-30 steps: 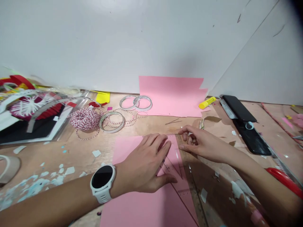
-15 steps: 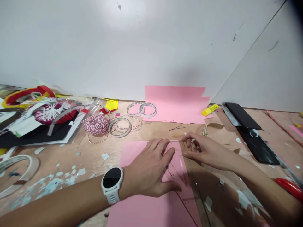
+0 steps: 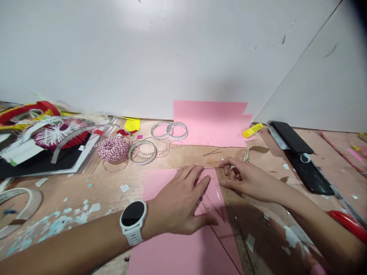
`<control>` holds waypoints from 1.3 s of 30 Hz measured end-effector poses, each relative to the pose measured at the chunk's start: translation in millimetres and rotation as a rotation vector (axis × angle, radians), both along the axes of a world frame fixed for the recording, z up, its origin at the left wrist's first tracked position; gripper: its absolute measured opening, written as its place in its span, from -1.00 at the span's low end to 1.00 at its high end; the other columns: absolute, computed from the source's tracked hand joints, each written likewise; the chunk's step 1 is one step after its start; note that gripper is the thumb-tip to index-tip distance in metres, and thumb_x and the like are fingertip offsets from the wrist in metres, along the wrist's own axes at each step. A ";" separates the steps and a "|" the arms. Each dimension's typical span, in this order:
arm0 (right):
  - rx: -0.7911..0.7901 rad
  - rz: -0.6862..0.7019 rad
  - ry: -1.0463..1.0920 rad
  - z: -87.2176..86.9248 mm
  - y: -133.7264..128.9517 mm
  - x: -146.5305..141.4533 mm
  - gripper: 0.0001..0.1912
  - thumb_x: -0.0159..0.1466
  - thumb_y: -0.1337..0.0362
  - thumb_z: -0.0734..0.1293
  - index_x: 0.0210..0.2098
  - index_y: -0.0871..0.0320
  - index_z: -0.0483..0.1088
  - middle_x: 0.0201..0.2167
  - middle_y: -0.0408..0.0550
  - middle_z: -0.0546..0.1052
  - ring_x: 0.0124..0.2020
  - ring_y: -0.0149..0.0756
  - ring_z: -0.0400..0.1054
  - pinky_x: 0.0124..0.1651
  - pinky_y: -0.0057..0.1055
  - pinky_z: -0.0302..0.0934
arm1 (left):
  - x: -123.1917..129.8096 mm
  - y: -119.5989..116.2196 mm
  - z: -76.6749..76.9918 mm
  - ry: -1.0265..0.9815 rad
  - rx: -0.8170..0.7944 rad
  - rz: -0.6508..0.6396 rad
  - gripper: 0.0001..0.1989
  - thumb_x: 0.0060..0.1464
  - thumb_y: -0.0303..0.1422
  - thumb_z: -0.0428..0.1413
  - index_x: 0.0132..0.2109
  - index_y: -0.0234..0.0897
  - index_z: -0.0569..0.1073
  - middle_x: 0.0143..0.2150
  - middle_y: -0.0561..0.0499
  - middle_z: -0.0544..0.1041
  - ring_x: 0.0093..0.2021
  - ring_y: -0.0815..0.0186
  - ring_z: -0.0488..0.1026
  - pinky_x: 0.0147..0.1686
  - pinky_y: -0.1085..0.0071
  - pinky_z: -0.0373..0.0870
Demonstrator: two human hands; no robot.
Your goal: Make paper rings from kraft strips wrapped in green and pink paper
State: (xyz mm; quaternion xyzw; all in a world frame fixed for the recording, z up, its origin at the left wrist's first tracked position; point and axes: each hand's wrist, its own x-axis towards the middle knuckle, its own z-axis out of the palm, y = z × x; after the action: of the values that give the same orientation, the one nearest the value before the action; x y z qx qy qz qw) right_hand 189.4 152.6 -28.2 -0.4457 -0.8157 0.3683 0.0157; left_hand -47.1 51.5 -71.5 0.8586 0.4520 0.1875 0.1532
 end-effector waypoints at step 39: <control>0.010 0.009 -0.011 -0.7 0.6 -0.9 -0.60 0.34 0.01 0.34 0.07 0.10 0.36 -0.28 -0.10 0.51 -0.30 -0.20 0.39 -0.22 -0.27 0.28 | 2.8 2.0 10.5 0.021 -0.002 -0.021 -0.23 0.21 0.18 0.04 0.28 -0.38 0.33 0.21 -0.35 0.38 0.22 -0.20 0.29 0.22 -0.16 0.24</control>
State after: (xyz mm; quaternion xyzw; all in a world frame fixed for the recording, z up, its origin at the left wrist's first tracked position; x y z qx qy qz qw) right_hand 188.5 153.2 -28.9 -0.4437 -0.8196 0.3622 0.0117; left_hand -44.3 53.5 -60.9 0.8650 0.4446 0.1765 0.1513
